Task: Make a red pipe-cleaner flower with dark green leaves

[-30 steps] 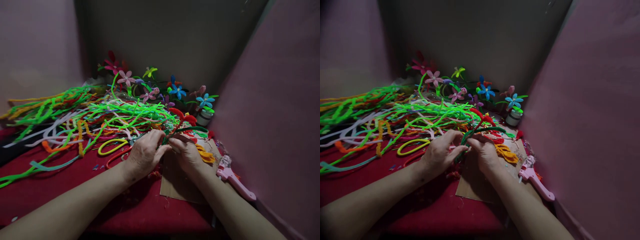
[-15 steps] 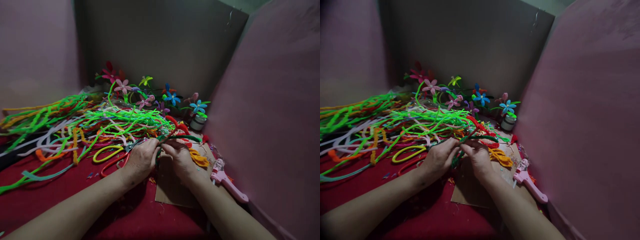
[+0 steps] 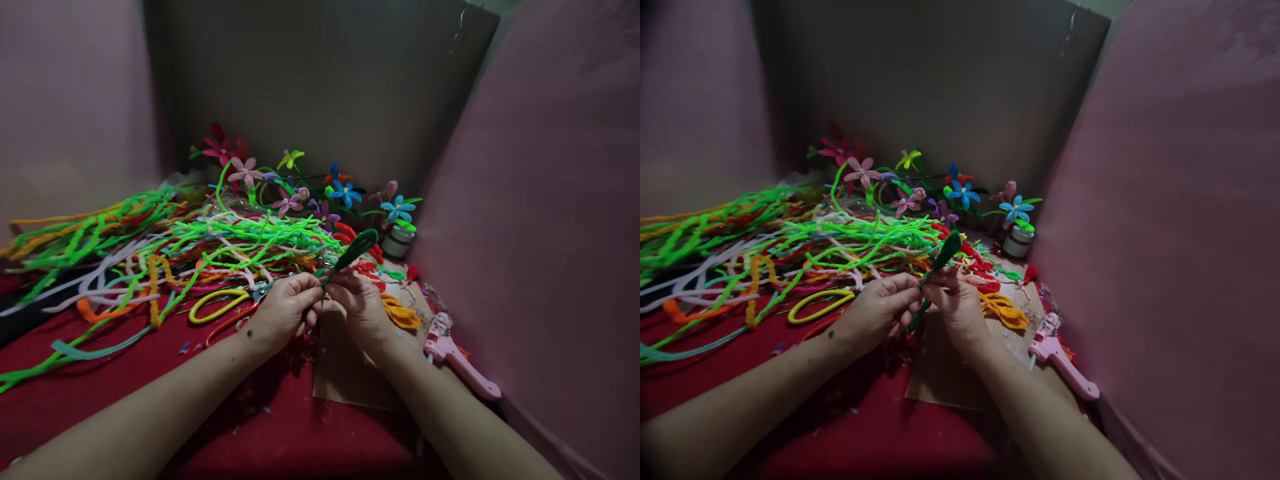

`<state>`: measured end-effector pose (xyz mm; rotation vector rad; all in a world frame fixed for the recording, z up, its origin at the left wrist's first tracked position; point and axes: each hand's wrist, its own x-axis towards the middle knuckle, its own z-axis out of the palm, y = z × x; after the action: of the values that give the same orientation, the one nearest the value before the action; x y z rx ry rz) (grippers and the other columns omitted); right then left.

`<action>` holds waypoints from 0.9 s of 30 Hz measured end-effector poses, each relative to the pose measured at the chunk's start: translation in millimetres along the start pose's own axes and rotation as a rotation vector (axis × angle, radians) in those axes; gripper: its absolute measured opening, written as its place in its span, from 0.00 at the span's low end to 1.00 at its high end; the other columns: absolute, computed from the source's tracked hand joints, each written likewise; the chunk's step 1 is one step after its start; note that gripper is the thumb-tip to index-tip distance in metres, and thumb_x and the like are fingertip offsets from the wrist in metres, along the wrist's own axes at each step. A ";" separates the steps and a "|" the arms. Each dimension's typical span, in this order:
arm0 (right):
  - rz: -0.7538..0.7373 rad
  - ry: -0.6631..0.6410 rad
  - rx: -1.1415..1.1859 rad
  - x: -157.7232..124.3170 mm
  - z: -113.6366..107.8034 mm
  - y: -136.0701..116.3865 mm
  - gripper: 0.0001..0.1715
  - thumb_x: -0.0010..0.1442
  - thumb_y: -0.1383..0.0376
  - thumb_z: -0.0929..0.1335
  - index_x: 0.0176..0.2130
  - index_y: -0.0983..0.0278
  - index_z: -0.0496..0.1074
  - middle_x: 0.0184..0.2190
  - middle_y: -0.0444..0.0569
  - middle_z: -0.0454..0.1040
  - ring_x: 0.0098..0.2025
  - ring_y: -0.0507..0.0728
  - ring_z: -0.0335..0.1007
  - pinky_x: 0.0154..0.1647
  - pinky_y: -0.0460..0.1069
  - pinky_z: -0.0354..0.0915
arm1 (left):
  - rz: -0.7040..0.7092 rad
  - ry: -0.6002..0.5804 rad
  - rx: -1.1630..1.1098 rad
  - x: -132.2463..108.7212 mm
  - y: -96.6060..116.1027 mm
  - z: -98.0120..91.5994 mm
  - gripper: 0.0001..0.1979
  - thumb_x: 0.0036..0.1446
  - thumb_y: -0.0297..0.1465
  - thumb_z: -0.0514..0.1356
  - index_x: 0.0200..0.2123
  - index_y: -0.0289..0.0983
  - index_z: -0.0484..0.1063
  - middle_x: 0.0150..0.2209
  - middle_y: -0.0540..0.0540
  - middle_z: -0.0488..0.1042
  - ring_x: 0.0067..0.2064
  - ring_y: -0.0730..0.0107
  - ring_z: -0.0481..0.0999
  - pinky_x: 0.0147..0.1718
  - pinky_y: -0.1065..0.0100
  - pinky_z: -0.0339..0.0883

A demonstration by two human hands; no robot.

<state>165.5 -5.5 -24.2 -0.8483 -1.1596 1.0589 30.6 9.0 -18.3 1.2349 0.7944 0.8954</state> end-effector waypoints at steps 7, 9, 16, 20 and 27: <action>0.126 -0.032 0.177 1.2 0.2 -4.8 0.06 0.41 0.69 0.72 0.26 0.63 0.76 0.26 0.44 0.75 0.31 0.53 0.67 0.39 0.50 0.61 | -0.073 -0.252 -0.139 1.9 7.5 -8.6 0.11 0.52 0.35 0.59 0.24 0.35 0.63 0.16 0.57 0.61 0.12 0.85 0.52 0.09 0.79 0.46; 0.113 0.001 0.182 1.2 0.4 -3.4 0.07 0.41 0.70 0.72 0.26 0.63 0.76 0.26 0.43 0.75 0.31 0.53 0.67 0.40 0.50 0.61 | -0.028 -0.231 -0.036 1.2 9.4 -7.4 0.12 0.54 0.36 0.57 0.24 0.35 0.62 0.15 0.56 0.60 0.13 0.83 0.54 0.11 0.78 0.49; 0.110 0.173 0.180 0.0 2.8 4.1 0.09 0.38 0.70 0.74 0.25 0.62 0.76 0.25 0.42 0.75 0.30 0.53 0.68 0.38 0.50 0.62 | 0.553 0.114 0.788 -1.0 -3.7 -7.0 0.06 0.55 0.32 0.55 0.33 0.35 0.69 0.28 0.48 0.70 0.30 0.72 0.69 0.32 0.70 0.61; 0.080 0.130 0.100 -2.3 4.0 0.4 0.07 0.40 0.68 0.74 0.26 0.62 0.76 0.28 0.43 0.76 0.33 0.54 0.68 0.40 0.50 0.63 | 0.583 0.158 0.855 -0.9 -8.5 -9.2 0.07 0.57 0.29 0.52 0.29 0.36 0.68 0.23 0.51 0.66 0.26 0.75 0.65 0.28 0.72 0.58; 0.067 0.058 0.132 -1.5 1.6 3.5 0.06 0.43 0.69 0.73 0.27 0.61 0.76 0.29 0.42 0.76 0.32 0.54 0.69 0.40 0.51 0.63 | 0.220 -0.026 0.392 -2.0 10.7 -7.5 0.07 0.53 0.31 0.55 0.25 0.35 0.67 0.19 0.54 0.64 0.19 0.78 0.65 0.19 0.75 0.57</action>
<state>163.1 -5.8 -27.5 -0.8137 -1.0073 1.1456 21.6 11.5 -9.0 1.7006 0.8498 0.9233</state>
